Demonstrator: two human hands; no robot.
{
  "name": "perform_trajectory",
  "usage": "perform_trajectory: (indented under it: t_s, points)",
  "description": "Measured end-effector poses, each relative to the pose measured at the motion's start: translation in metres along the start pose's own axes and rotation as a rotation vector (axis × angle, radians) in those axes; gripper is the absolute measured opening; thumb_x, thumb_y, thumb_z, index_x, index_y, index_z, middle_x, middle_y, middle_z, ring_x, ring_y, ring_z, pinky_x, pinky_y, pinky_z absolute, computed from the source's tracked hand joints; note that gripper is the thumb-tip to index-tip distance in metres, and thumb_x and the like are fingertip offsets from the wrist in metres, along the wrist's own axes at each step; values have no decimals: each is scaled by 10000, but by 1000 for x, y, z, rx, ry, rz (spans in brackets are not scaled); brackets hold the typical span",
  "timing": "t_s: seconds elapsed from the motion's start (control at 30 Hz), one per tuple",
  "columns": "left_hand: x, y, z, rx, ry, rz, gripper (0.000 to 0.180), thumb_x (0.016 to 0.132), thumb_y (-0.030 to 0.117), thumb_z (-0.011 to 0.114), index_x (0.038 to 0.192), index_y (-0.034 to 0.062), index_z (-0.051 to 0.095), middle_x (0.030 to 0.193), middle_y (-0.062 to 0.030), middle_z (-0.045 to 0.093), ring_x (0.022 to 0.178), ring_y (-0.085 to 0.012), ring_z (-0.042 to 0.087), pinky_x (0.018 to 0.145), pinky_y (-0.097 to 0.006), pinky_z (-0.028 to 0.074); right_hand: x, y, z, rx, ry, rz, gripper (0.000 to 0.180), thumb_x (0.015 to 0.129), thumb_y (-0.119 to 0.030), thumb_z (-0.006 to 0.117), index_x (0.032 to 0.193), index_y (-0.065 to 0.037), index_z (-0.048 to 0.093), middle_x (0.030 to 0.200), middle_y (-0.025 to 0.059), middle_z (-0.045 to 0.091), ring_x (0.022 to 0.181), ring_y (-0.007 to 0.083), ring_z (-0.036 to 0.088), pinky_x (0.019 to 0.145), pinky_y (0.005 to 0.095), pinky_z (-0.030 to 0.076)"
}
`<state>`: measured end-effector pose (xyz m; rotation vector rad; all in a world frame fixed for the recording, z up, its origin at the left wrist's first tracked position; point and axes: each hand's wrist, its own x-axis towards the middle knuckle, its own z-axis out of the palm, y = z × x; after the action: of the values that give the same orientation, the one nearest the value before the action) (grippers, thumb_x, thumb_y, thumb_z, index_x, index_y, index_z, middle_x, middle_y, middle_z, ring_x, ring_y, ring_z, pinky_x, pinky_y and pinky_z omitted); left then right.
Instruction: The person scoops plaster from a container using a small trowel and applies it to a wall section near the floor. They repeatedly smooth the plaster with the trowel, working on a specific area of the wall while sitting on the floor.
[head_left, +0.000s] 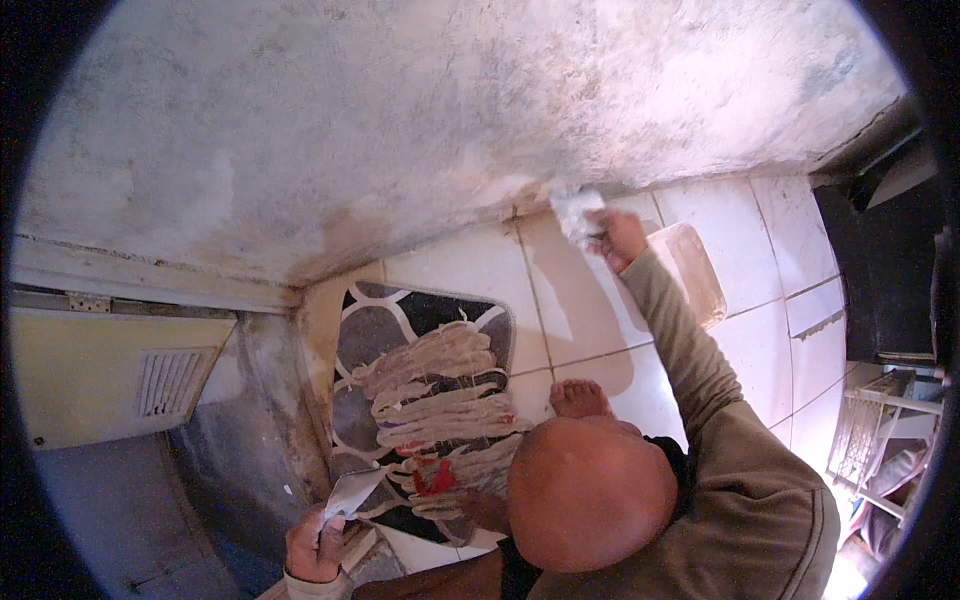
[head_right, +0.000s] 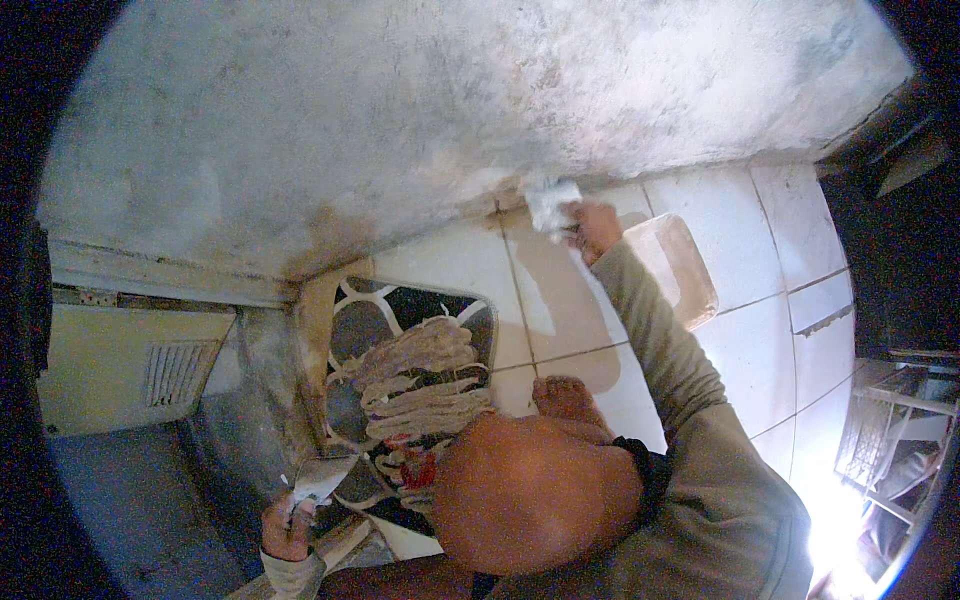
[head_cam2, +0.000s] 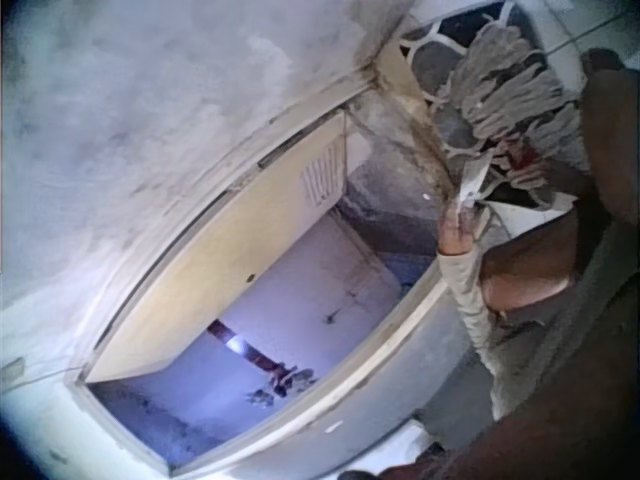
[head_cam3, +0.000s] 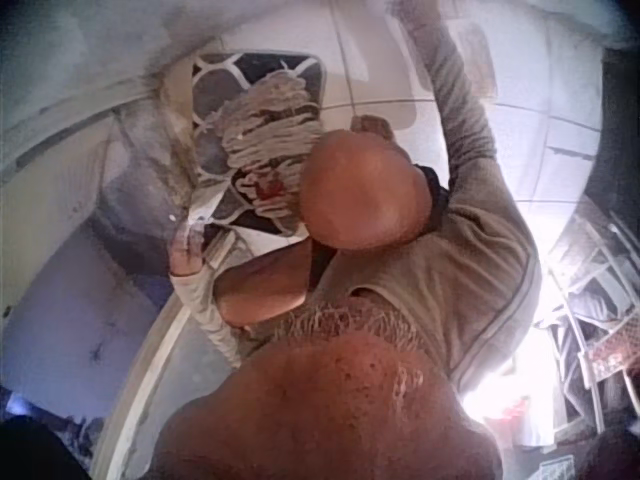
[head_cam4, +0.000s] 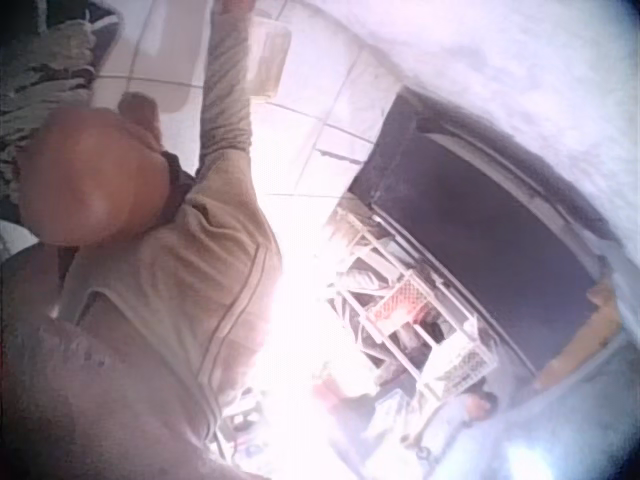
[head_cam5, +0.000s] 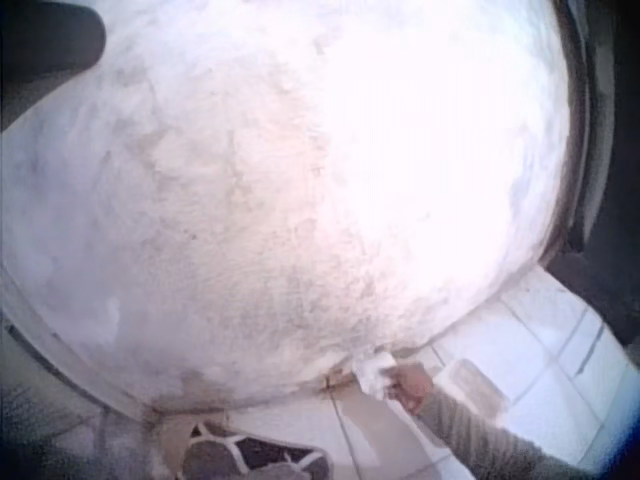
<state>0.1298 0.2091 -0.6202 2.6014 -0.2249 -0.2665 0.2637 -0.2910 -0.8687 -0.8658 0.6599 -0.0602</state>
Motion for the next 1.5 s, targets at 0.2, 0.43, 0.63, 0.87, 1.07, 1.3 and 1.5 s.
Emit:
perform_trajectory:
  t_s: [0.2,0.43,0.63,0.87,1.07,1.3,1.5]
  points:
    - [-2,-5,-1,158,-23,-31,227,836,187,598,986,20,629,865,-150,633,776,-275,595,739,-353,458,69,54,-11,-29,122,144,140,821,-101,554,945,-41,580,799,95,621,650,192,609,518,320,518]
    - [-6,2,-8,138,-67,-102,264,836,220,584,995,14,627,823,-159,627,736,-264,591,679,-355,452,70,26,13,5,-3,20,162,861,-98,483,985,-21,554,894,116,627,696,210,625,538,330,526]
    - [6,12,-6,-25,-154,-75,294,852,231,554,1030,5,613,775,-169,632,614,-263,586,584,-353,453,12,-62,50,82,-141,-83,222,882,-139,458,1038,2,531,956,134,627,760,226,639,573,324,529]
    - [0,5,-10,48,-46,50,181,844,121,571,992,23,608,778,-180,626,675,-325,618,607,-385,469,9,15,-4,-94,92,76,183,812,-137,578,961,-31,576,813,105,618,674,220,611,504,345,519]
    - [-3,5,-8,29,-48,85,148,839,93,579,960,12,602,751,-164,616,650,-329,604,580,-375,462,81,54,-11,41,124,104,187,831,-124,535,1002,-50,528,890,118,604,706,224,598,578,395,514]
    - [-6,-12,-14,25,-102,116,196,843,126,571,991,2,605,835,-178,630,716,-323,604,668,-389,471,25,-31,9,-12,-22,-107,227,882,-173,488,1045,-22,533,918,124,593,732,228,591,611,351,516]
    - [7,11,-11,5,-115,-4,208,845,147,575,986,-2,605,812,-173,625,712,-314,600,652,-375,469,-29,-42,21,-87,4,-112,223,856,-146,528,1047,-30,533,946,92,595,724,200,585,604,344,509]
